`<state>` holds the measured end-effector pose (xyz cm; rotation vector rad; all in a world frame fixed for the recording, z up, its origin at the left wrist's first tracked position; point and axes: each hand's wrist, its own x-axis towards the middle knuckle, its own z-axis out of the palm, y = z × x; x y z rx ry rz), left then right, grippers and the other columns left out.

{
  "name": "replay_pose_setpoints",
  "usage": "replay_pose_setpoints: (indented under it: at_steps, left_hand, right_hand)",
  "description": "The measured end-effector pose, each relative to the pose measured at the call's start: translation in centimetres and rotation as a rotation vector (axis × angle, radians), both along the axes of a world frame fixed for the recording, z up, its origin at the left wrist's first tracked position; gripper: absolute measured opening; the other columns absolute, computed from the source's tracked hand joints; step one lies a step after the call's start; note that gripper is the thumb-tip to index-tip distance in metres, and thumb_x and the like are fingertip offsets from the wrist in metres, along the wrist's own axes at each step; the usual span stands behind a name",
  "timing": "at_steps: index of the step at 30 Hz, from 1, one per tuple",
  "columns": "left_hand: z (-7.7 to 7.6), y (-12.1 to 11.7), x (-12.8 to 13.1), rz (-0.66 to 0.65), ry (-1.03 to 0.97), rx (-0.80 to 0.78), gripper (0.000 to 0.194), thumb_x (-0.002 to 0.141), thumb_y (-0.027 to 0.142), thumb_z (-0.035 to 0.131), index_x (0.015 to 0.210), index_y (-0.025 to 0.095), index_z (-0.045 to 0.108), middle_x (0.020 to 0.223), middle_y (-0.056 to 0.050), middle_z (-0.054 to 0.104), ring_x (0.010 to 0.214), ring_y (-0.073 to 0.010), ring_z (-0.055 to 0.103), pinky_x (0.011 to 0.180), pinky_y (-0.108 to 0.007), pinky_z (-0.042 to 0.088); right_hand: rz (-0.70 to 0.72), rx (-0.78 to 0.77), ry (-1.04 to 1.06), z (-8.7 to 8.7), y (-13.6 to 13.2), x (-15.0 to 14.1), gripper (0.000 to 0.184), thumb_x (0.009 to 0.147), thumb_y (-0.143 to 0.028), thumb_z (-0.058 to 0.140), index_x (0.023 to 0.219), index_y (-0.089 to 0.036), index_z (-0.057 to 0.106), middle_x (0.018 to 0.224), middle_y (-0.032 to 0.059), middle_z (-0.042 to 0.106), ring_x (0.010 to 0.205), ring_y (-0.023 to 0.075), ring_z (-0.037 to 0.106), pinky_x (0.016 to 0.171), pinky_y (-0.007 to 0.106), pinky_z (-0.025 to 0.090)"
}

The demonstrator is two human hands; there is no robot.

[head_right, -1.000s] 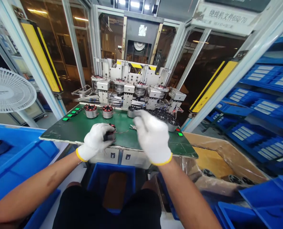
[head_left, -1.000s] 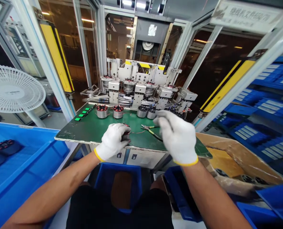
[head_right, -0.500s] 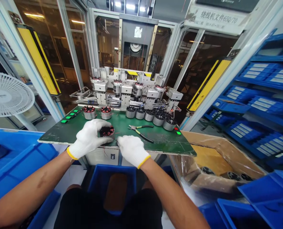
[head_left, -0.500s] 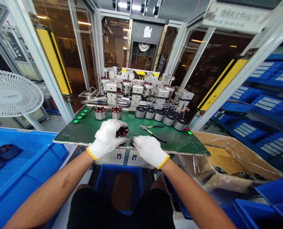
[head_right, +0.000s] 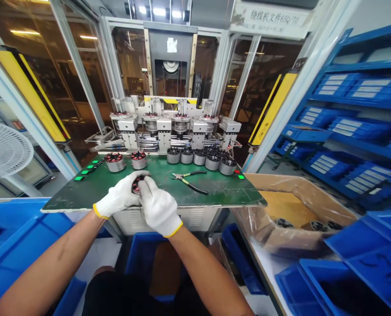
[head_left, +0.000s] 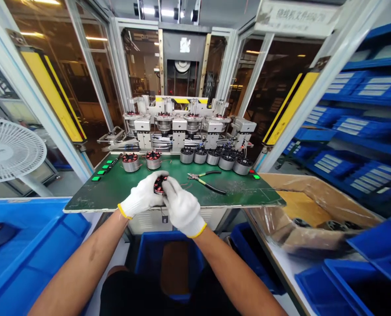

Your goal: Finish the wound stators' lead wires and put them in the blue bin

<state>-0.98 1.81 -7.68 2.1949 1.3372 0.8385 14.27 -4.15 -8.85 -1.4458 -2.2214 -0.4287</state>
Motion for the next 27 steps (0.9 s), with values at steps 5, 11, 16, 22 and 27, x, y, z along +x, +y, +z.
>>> replay_pose_setpoints:
  at_steps: [5, 11, 16, 22, 27]
  left_hand:
    - [0.5, -0.4, 0.2, 0.031, 0.018, 0.017, 0.073, 0.057, 0.041, 0.071, 0.125, 0.026, 0.049, 0.116, -0.003, 0.062, 0.103, -0.0247, 0.062, 0.092, -0.035, 0.050]
    - [-0.1, 0.0, 0.1, 0.034, 0.012, 0.041, 0.073, 0.056, 0.041, 0.071, 0.124, 0.027, 0.049, 0.114, -0.002, 0.063, 0.100, -0.0246, 0.063, 0.091, -0.036, 0.050]
    - [-0.4, 0.0, 0.2, 0.042, 0.007, 0.044, 0.072, 0.056, 0.035, 0.070, 0.124, 0.029, 0.050, 0.112, -0.002, 0.065, 0.098, -0.0254, 0.064, 0.087, -0.036, 0.051]
    - [0.3, -0.5, 0.3, 0.079, 0.016, 0.007, 0.064, 0.059, 0.038, 0.069, 0.120, 0.035, 0.053, 0.113, 0.000, 0.066, 0.094, -0.0266, 0.065, 0.077, -0.035, 0.051]
    - [0.3, -0.6, 0.2, 0.063, -0.001, -0.025, 0.069, 0.054, 0.034, 0.071, 0.121, 0.034, 0.052, 0.113, 0.000, 0.066, 0.097, -0.0274, 0.064, 0.081, -0.036, 0.051]
  right_hand:
    - [-0.251, -0.014, 0.075, -0.6, 0.6, 0.1, 0.038, 0.099, -0.029, 0.027, 0.132, -0.019, 0.046, 0.130, 0.0124, 0.051, 0.083, 0.0195, 0.059, 0.066, 0.028, 0.044]
    - [-0.134, -0.337, 0.329, 0.8, 0.7, 0.5, 0.036, 0.097, -0.033, 0.033, 0.081, -0.016, 0.060, 0.076, 0.0080, 0.060, 0.075, 0.0208, 0.057, 0.068, 0.029, 0.042]
    - [0.110, -0.767, 0.608, 2.3, 1.7, 1.8, 0.046, 0.099, -0.031, 0.021, 0.080, -0.015, 0.060, 0.067, 0.0029, 0.057, 0.053, 0.0122, 0.050, 0.050, 0.021, 0.040]
    - [-0.002, -0.342, 0.007, 5.7, 1.4, 4.6, 0.024, 0.095, -0.030, 0.039, 0.100, -0.017, 0.059, 0.097, 0.0101, 0.061, 0.082, 0.0205, 0.059, 0.070, 0.029, 0.042]
    - [0.176, -0.225, -0.330, 7.5, 1.3, 3.0, 0.024, 0.091, -0.039, 0.051, 0.090, -0.017, 0.061, 0.090, 0.0102, 0.062, 0.087, 0.0261, 0.059, 0.073, 0.034, 0.042]
